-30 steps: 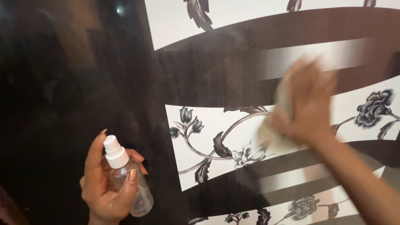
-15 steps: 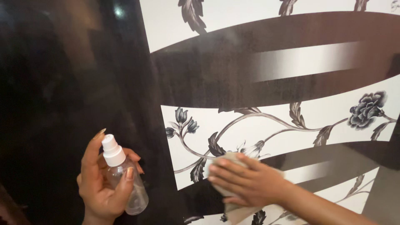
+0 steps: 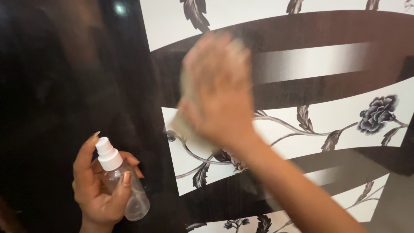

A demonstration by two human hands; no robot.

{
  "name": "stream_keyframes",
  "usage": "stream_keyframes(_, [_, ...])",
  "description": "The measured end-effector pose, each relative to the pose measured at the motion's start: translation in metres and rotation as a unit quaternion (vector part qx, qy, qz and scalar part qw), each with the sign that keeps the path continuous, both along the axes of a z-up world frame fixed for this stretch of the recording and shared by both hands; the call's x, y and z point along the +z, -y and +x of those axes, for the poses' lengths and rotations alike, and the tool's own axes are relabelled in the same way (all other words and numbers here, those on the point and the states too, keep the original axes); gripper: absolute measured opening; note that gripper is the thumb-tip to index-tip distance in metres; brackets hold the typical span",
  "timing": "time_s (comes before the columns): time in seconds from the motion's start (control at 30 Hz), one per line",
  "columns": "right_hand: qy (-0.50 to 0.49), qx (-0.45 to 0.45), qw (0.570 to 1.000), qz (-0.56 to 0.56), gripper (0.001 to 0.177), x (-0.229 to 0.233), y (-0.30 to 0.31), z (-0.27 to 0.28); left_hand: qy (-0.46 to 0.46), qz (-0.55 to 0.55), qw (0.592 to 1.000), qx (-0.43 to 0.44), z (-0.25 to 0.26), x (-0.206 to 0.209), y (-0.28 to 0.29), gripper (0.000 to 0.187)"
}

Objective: The person sprays a clear liquid from a small bottle onto a dark wall with a floral pattern and wipes the surface with a cloth. The person repeatedly sprays and wipes the same area in a circular motion.

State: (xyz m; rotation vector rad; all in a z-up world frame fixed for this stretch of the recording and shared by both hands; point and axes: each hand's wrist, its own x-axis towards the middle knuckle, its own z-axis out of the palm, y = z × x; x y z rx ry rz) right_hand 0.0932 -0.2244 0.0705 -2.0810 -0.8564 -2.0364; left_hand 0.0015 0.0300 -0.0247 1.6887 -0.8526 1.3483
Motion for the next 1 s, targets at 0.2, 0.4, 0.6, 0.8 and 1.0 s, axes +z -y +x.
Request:
stream_keyframes(0.2, [0.028, 0.01, 0.956, -0.292, 0.071, -0.132, 0.015, -0.035, -0.014, -0.007, 1.0, -0.008, -0.001, -0.001, -0.002, 0.073])
stream_keyframes(0.4, [-0.161, -0.038, 0.978, -0.124, 0.098, -0.11, 0.133, 0.013, -0.015, -0.005, 1.0, -0.012, 0.002, -0.003, -0.001, 0.074])
stream_keyframes(0.6, [-0.036, -0.013, 0.99, 0.133, 0.073, 0.007, 0.112, 0.024, -0.025, -0.004, 0.999, -0.022, 0.003, -0.002, -0.003, 0.075])
stream_keyframes(0.8, [0.003, -0.08, 0.993, -0.084, 0.07, -0.028, -0.033, -0.02, -0.051, -0.013, 0.999, -0.004, -0.005, 0.003, 0.002, 0.072])
stream_keyframes(1.0, [0.039, 0.091, 0.941, -0.323, 0.064, -0.135, 0.023, -0.025, -0.052, -0.006, 0.998, -0.021, -0.004, 0.002, 0.001, 0.071])
